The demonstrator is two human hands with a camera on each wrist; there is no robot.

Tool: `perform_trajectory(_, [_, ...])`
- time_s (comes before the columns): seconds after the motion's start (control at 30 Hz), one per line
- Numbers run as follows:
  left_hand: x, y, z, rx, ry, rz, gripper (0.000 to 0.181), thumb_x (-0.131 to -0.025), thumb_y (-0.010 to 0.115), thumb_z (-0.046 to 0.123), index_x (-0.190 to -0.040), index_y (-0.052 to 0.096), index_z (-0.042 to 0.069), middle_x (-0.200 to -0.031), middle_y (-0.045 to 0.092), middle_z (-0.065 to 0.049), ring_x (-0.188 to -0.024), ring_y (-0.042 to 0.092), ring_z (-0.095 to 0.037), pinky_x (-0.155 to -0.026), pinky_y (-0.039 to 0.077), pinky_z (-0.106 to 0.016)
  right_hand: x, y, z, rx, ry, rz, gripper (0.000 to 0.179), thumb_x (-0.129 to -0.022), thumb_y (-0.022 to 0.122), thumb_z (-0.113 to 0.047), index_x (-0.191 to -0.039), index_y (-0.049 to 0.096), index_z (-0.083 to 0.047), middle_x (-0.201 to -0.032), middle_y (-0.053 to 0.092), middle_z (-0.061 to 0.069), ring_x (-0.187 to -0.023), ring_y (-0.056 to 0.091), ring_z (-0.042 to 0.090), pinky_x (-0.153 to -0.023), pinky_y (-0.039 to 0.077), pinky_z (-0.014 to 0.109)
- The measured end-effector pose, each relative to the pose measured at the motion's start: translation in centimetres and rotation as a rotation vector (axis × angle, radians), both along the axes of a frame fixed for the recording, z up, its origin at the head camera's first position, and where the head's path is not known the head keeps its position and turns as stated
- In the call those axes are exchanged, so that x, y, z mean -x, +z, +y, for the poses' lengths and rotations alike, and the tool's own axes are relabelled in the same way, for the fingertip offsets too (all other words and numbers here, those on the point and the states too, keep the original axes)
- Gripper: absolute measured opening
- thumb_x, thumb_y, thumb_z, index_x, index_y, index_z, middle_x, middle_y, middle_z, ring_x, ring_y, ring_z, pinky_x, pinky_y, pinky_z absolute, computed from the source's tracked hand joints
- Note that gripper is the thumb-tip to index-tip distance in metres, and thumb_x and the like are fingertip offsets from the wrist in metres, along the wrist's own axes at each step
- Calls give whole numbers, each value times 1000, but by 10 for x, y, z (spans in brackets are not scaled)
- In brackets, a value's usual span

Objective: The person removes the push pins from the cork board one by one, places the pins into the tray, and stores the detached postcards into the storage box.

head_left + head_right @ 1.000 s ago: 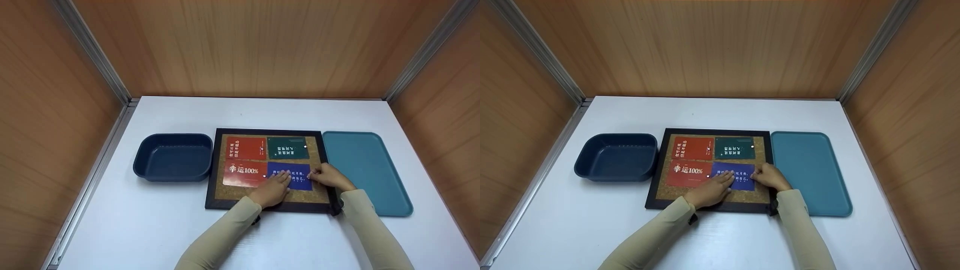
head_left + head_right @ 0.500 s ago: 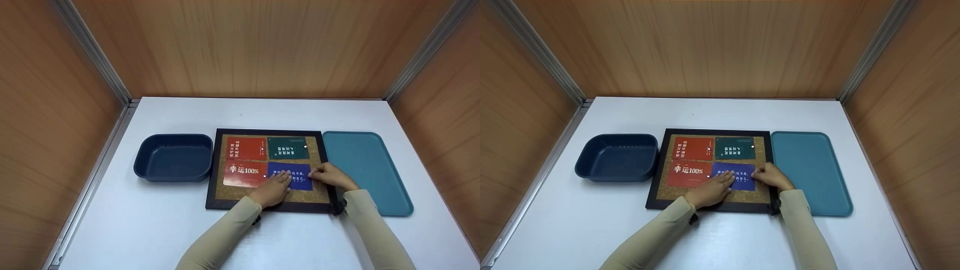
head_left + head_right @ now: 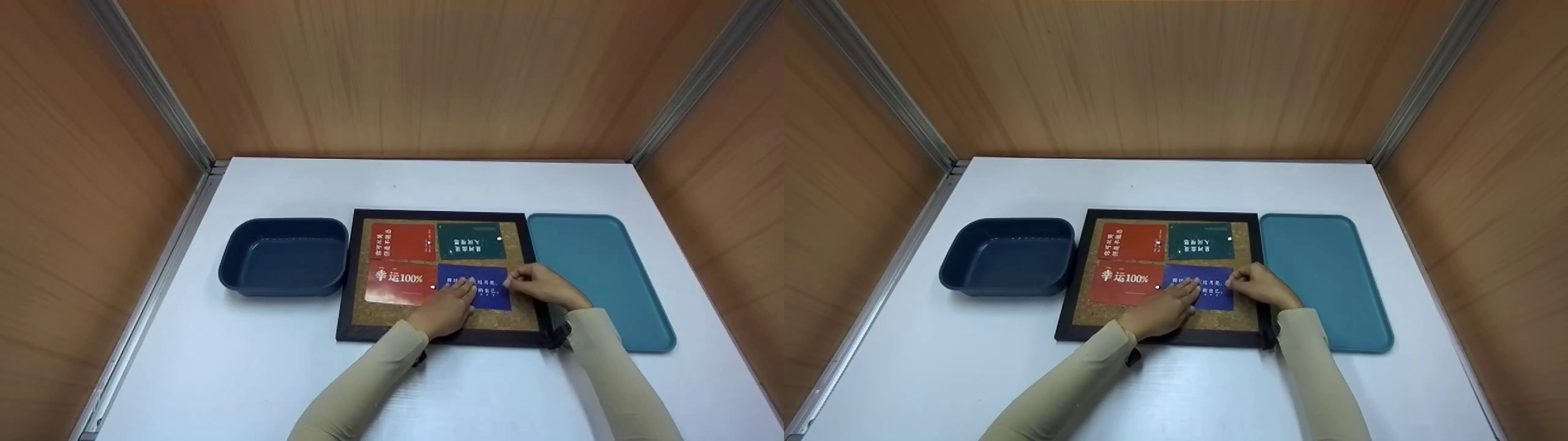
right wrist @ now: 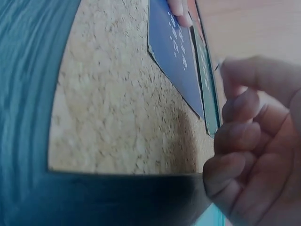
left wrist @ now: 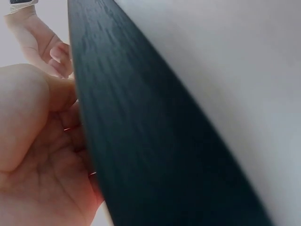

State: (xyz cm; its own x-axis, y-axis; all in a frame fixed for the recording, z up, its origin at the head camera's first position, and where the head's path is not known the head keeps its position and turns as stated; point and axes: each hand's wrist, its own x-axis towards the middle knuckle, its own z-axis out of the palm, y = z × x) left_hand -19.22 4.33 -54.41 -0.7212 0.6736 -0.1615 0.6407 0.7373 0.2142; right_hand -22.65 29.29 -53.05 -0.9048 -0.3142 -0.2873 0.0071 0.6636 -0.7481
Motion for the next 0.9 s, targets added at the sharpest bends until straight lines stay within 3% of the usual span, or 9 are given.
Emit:
perform_trajectory(0.23, [0, 0, 0, -9, 4, -4, 48, -105, 32, 30, -150, 33, 11, -159, 25, -2, -147, 22, -18, -120, 24, -35, 1, 5, 5, 24, 12, 38, 25, -95, 59, -22, -99, 68, 1, -88, 64, 9, -71, 50, 14, -61, 44, 24])
perform_trajectory(0.5, [0, -1, 1, -8, 3, -4, 48, -106, 30, 29, -150, 32, 10, -159, 24, -3, -147, 22, -19, -120, 24, -36, 0, 18, 14, 43, -1, 37, 30, -99, 54, -23, -106, 68, 2, -117, 66, 21, -90, 58, 21, -68, 44, 27])
perform_trajectory(0.6, [0, -1, 1, -9, 7, -8, 48, -106, 30, 30, -150, 32, 11, -159, 24, -3, -147, 21, -18, -120, 23, -36, 3, 16, 23, 40, -23, 34, 34, -99, 54, -29, -107, 67, 0, -117, 66, 18, -96, 59, 26, -70, 43, 28])
perform_trajectory(0.9, [0, 1, 1, -19, 10, -18, 48, -106, 31, 29, -150, 33, 10, -159, 25, -3, -148, 21, -18, -120, 24, -35, 0, 28, 41, -7, -73, 70, 38, -99, 53, -34, -112, 66, 0, -118, 64, 18, -99, 57, 14, -84, 49, 33])
